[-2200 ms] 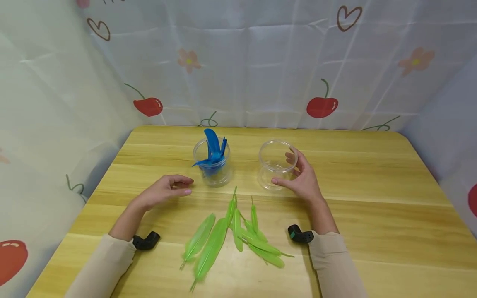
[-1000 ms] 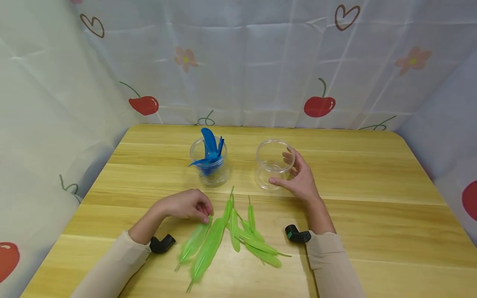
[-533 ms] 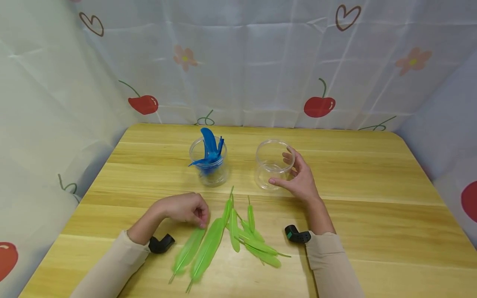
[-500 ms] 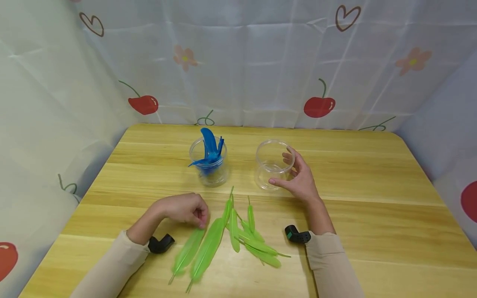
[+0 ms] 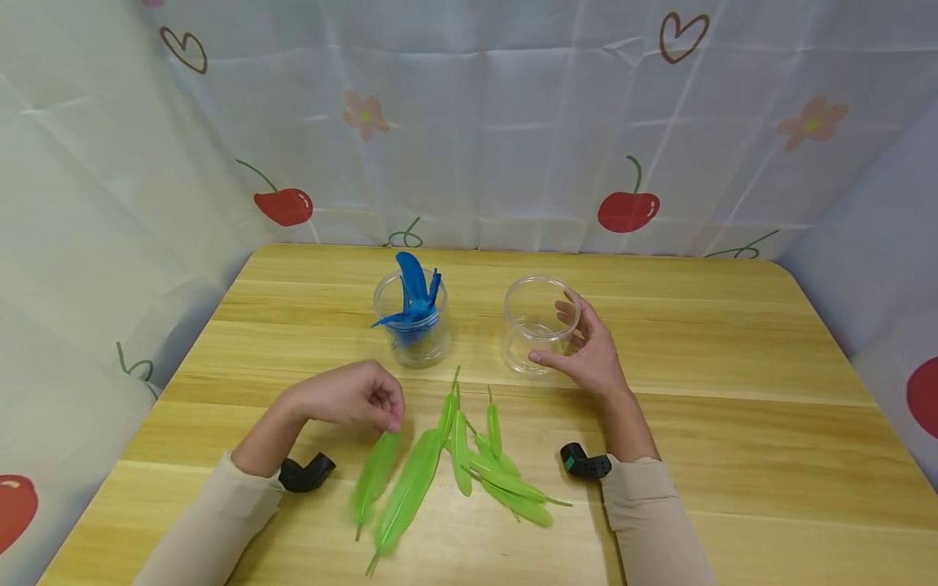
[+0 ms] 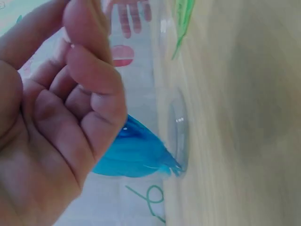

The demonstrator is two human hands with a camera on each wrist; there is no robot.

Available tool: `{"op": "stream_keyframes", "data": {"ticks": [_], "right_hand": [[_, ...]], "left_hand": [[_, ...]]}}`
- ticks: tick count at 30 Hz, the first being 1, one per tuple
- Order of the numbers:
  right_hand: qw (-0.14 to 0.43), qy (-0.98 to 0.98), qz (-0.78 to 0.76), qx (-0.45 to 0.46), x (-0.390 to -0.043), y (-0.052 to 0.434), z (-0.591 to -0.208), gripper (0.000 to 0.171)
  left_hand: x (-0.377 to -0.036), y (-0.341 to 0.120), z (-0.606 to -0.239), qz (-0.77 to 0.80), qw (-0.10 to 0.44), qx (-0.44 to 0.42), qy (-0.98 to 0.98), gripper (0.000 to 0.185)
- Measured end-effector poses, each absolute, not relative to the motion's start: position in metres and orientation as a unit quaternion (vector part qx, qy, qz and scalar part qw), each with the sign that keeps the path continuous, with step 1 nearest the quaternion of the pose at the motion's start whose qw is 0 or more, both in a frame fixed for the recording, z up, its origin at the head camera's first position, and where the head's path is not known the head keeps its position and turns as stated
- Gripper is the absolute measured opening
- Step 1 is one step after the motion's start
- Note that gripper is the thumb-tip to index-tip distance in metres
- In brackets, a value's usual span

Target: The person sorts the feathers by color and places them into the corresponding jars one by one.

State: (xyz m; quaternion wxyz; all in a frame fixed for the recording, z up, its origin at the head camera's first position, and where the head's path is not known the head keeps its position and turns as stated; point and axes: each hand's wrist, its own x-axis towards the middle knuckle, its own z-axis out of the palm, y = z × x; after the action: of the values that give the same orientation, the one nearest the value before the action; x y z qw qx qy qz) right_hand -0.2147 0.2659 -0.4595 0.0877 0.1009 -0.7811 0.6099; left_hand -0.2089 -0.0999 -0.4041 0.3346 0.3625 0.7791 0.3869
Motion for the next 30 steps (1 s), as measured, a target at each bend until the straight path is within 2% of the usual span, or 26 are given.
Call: {"op": "stream_keyframes", "data": {"ticks": [8, 20, 30], "right_hand": [[0.088, -0.787, 0.602, 0.096, -0.214, 0.266, -0.459, 0.096], [0.087, -0.787, 0.602, 0.099, -0.215, 0.267, -0.462, 0.097], [0.088, -0.781, 0.610, 0.104, -0.216, 0.268, -0.462, 0.097]], "left_hand": [[-0.201, -0.098, -0.391, 0.473, 0.312, 0.344, 0.749, 0.006], [-0.193, -0.082, -0.384, 0.601, 0.234, 0.225, 0.730, 0.008], [-0.188, -0.062, -0.381, 0.701, 0.152, 0.188, 0.671, 0.007]]}}
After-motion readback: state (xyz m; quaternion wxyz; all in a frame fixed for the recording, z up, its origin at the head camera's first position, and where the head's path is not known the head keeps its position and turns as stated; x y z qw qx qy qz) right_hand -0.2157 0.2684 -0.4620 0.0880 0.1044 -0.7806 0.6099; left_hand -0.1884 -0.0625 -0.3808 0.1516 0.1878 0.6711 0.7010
